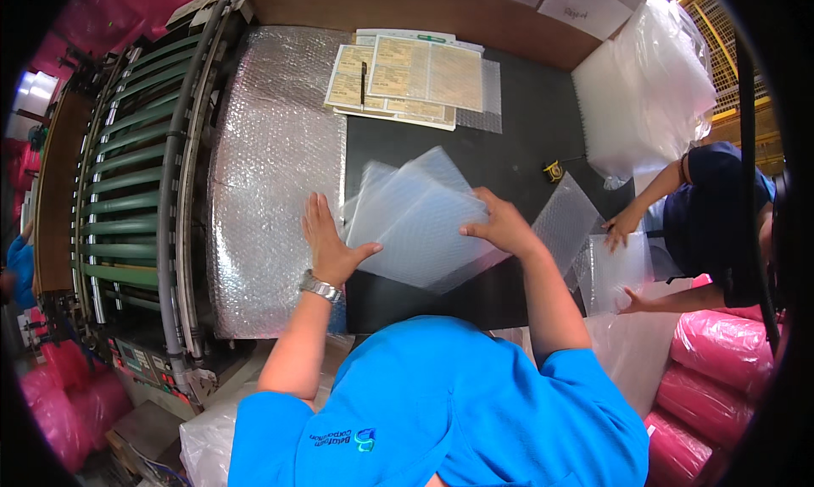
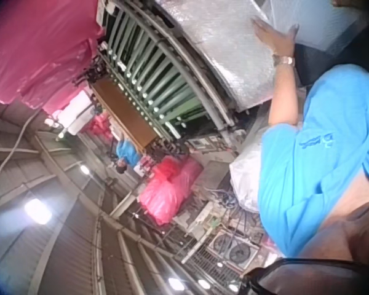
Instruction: The person repeatedly picks up stacks of bubble wrap sheets from a table, separates them, and places them into a large white plastic bag. The person also handles a roll of bubble wrap and stacks the sheets on the table.
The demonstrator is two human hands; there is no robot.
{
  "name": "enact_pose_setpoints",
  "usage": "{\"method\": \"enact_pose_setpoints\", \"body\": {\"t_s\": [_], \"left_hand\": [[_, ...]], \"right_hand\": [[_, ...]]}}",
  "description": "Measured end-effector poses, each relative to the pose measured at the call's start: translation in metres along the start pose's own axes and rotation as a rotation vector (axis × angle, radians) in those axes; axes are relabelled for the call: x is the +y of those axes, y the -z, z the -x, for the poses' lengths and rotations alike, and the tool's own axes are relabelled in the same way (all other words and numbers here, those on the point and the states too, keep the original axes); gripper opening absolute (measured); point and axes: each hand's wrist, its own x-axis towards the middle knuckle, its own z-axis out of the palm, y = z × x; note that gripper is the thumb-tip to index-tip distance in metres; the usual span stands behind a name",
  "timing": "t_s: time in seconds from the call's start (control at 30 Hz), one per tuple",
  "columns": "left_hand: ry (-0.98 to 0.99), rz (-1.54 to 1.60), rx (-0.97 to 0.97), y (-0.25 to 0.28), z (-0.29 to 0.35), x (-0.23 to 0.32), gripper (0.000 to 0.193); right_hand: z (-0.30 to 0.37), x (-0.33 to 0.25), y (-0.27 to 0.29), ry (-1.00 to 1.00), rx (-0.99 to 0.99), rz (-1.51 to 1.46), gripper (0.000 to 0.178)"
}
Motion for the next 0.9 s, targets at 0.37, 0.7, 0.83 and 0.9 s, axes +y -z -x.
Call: {"method": "enact_pose_setpoints", "body": {"t_s": [0.37, 0.7, 0.83, 0.9], "left_hand": [[-0.077, 0.513, -0.334, 0.002, 0.062, 0.029, 0.113], [0.153, 0.623, -0.270, -0.022, 0.077, 0.050, 0.048], [0.362, 0.991, -0.100, 0.004, 0.076, 0.066, 0.033], [0.340, 1.094, -0.198, 0.006, 0.082, 0.053, 0.041]], "right_hand": [[0.053, -0.016, 0.013, 0.262, -0.014, 0.408, 0.045], [0.050, -0.002, 0.013, 0.439, 0.469, 0.348, 0.061], [0.046, 0.053, 0.033, 0.199, 0.480, -0.411, 0.101], [0.049, 0.066, 0.032, 0.147, 0.082, -0.718, 0.101]]}}
